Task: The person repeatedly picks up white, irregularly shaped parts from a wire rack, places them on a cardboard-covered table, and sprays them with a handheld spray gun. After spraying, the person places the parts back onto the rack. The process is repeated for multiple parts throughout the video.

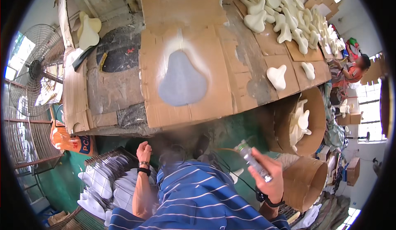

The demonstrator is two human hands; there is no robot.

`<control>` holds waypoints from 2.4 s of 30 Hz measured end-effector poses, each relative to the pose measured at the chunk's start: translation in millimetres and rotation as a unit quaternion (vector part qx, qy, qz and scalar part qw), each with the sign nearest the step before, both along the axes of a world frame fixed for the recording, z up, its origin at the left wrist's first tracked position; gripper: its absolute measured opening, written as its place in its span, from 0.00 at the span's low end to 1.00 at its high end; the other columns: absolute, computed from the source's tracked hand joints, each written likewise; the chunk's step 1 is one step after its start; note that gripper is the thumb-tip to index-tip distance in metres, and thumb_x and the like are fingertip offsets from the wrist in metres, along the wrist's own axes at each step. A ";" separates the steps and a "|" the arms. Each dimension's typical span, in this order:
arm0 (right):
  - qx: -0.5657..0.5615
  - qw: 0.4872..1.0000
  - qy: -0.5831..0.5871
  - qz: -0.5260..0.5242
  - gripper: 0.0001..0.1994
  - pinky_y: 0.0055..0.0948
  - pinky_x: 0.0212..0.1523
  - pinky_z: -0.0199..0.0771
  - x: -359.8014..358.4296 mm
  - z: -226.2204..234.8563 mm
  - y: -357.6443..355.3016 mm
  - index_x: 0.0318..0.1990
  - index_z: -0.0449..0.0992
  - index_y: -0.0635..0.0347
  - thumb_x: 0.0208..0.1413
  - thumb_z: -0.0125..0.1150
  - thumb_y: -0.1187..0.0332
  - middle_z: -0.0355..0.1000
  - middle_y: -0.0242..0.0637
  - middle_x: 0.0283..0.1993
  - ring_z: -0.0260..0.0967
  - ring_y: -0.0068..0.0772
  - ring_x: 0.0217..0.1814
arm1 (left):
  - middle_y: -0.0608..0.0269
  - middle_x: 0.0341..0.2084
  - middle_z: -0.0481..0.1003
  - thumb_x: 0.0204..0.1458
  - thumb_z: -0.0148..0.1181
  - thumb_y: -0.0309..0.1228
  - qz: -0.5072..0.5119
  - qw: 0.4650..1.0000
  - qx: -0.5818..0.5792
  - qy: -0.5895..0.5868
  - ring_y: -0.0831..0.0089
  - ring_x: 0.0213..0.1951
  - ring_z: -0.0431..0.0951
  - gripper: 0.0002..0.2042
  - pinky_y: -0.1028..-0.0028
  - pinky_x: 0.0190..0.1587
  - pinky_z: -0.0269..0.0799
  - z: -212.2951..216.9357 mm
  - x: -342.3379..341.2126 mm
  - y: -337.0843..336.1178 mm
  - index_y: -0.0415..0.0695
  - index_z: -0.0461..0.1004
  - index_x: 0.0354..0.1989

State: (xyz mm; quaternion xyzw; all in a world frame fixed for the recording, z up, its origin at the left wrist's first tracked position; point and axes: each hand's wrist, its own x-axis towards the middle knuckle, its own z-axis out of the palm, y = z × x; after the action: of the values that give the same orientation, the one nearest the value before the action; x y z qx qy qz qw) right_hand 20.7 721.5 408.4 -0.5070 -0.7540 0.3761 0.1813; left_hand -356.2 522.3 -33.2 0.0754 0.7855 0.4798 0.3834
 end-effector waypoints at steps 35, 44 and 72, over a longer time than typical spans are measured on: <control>0.013 0.992 0.085 -0.087 0.25 0.30 0.34 0.74 12.3 -35.0 0.8 0.59 0.77 0.66 0.50 0.70 0.80 0.78 0.46 0.35 0.76 0.39 0.31 | 0.60 0.32 0.72 0.53 0.59 0.23 0.180 0.912 0.230 -0.288 0.59 0.41 0.78 0.07 0.40 0.54 0.76 57.2 -8.5 327.2 0.43 0.70 0.39; -0.022 0.993 0.112 0.001 0.27 0.30 0.35 0.74 29.5 -61.1 7.1 0.61 0.75 0.65 0.51 0.70 0.79 0.78 0.45 0.37 0.75 0.40 0.31 | 0.60 0.37 0.78 0.48 0.55 0.21 0.094 0.779 0.530 -0.322 0.64 0.38 0.78 0.13 0.60 0.46 0.77 285.8 21.2 368.7 0.39 0.73 0.44; -0.040 0.796 -0.044 0.603 0.24 0.36 0.36 0.73 -92.0 -115.8 3.0 0.58 0.76 0.66 0.50 0.66 0.78 0.74 0.53 0.34 0.73 0.48 0.31 | 0.54 0.56 0.76 0.40 0.54 0.28 0.678 0.457 0.554 0.158 0.52 0.59 0.75 0.31 0.47 0.66 0.66 225.9 229.8 -277.1 0.39 0.71 0.60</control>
State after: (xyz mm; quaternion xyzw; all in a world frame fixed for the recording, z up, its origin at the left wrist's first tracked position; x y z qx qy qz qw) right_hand -71.3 724.6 292.6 0.0274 -0.8986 0.4161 -0.1362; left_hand -126.4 245.2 192.6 -0.2103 0.2050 0.9022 -0.3158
